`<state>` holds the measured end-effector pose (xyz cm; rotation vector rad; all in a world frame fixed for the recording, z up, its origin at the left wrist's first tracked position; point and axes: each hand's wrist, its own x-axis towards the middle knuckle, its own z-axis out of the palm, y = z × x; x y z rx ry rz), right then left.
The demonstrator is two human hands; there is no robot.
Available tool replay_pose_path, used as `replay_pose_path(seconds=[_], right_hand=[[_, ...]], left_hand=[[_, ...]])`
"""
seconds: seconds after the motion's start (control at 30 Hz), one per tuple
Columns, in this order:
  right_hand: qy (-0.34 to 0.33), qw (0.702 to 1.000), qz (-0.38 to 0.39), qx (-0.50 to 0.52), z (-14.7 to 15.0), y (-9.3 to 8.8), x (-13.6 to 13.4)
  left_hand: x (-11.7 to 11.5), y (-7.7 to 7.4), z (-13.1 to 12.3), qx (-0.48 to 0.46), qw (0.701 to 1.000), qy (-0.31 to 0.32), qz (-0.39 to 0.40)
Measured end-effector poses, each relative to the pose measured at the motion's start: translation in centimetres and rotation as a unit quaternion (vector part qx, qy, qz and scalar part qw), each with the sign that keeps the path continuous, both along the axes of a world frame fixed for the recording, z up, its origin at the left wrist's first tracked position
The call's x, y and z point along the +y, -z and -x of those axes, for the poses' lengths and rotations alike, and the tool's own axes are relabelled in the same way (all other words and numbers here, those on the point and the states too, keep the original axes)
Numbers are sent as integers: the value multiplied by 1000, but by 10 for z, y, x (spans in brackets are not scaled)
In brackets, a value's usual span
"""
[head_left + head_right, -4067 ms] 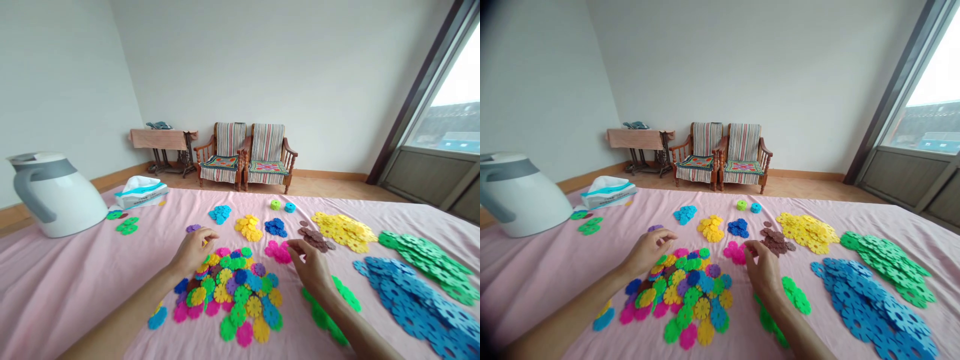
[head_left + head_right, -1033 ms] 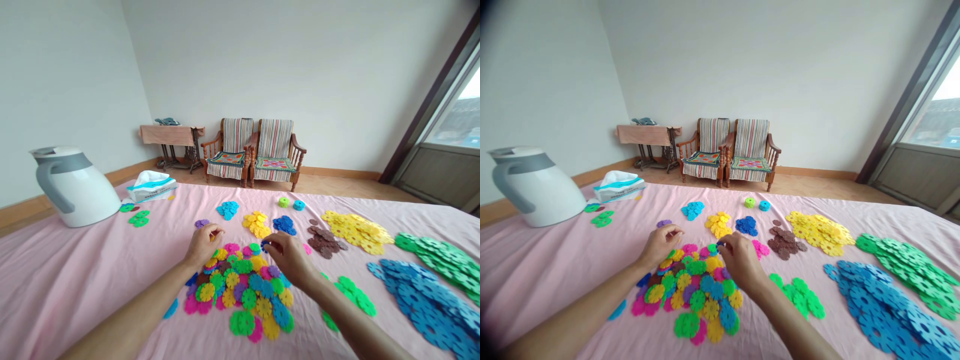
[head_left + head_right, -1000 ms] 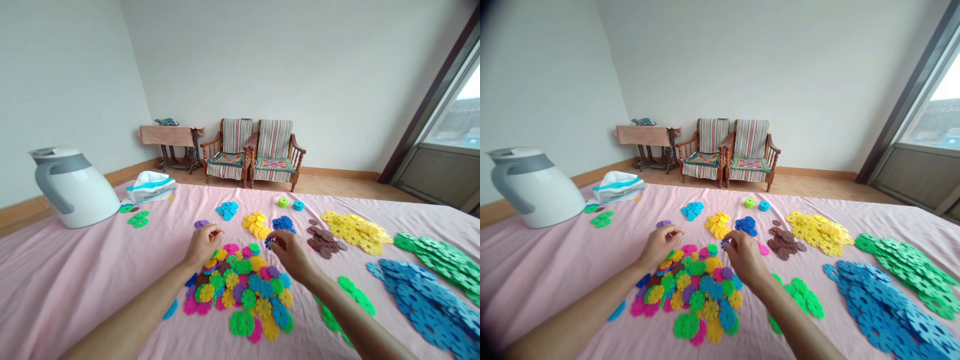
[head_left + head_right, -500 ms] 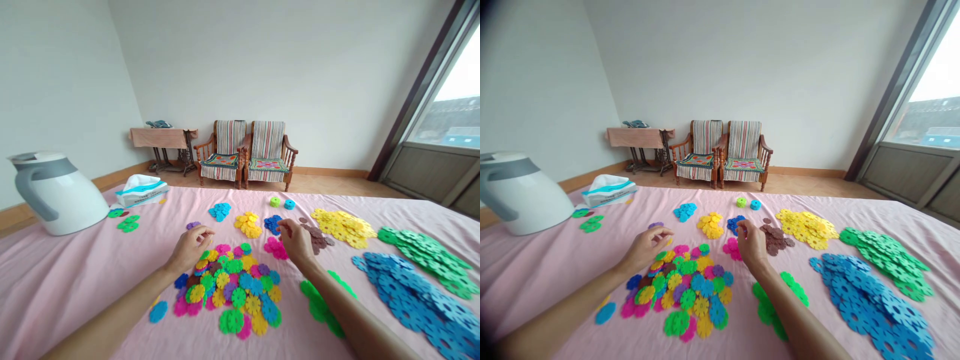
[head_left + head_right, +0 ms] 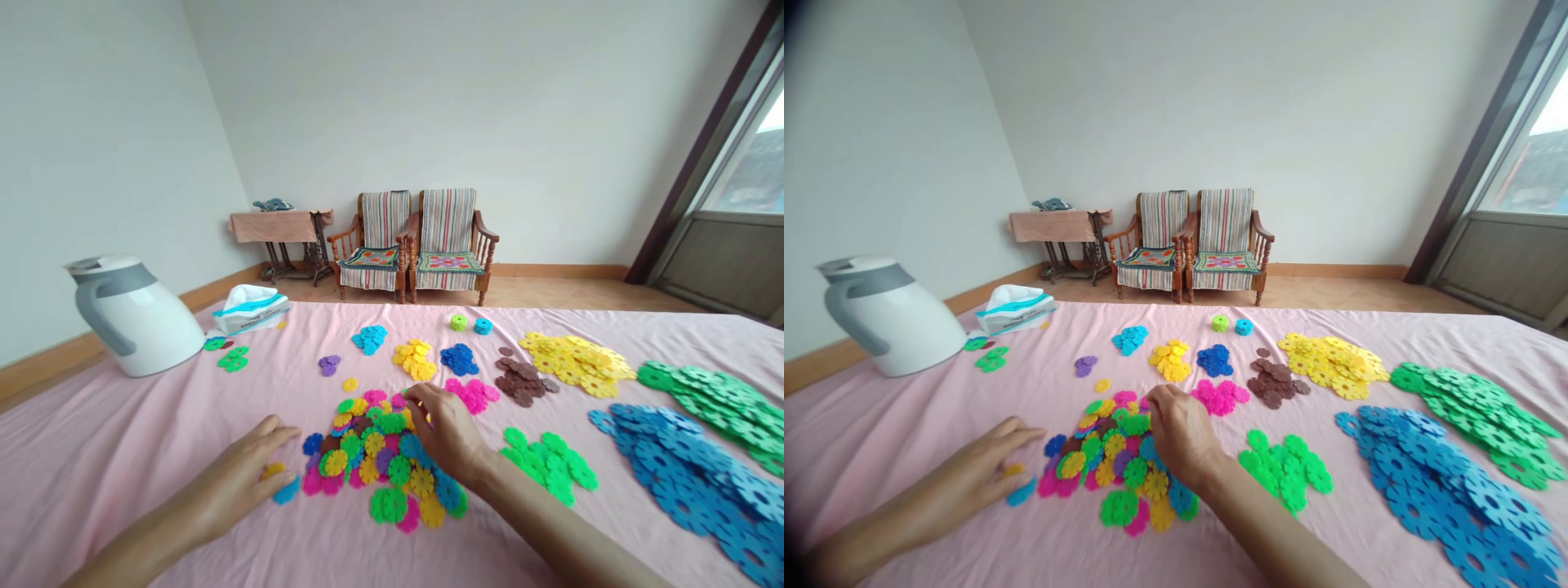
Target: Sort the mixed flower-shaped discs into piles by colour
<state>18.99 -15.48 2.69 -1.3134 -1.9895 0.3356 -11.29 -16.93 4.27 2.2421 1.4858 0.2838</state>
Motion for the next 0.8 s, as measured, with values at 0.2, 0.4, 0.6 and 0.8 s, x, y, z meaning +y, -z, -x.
replay_pose_path(seconds=[0.2, 0.4, 0.6, 0.8], right_hand=[[-40, 999, 7, -21, 8, -2, -12], [-32, 999, 15, -27, 5, 3, -7], [-52, 997, 10, -51, 6, 0, -11], [-80, 990, 26, -111, 11, -7, -14]], left_hand=[[16, 6, -42, -39, 999, 1, -28], [31, 8, -70, -103, 994, 30, -2], [41, 6, -94, -123, 991, 45, 6], [52, 9, -103, -146, 984, 87, 52]])
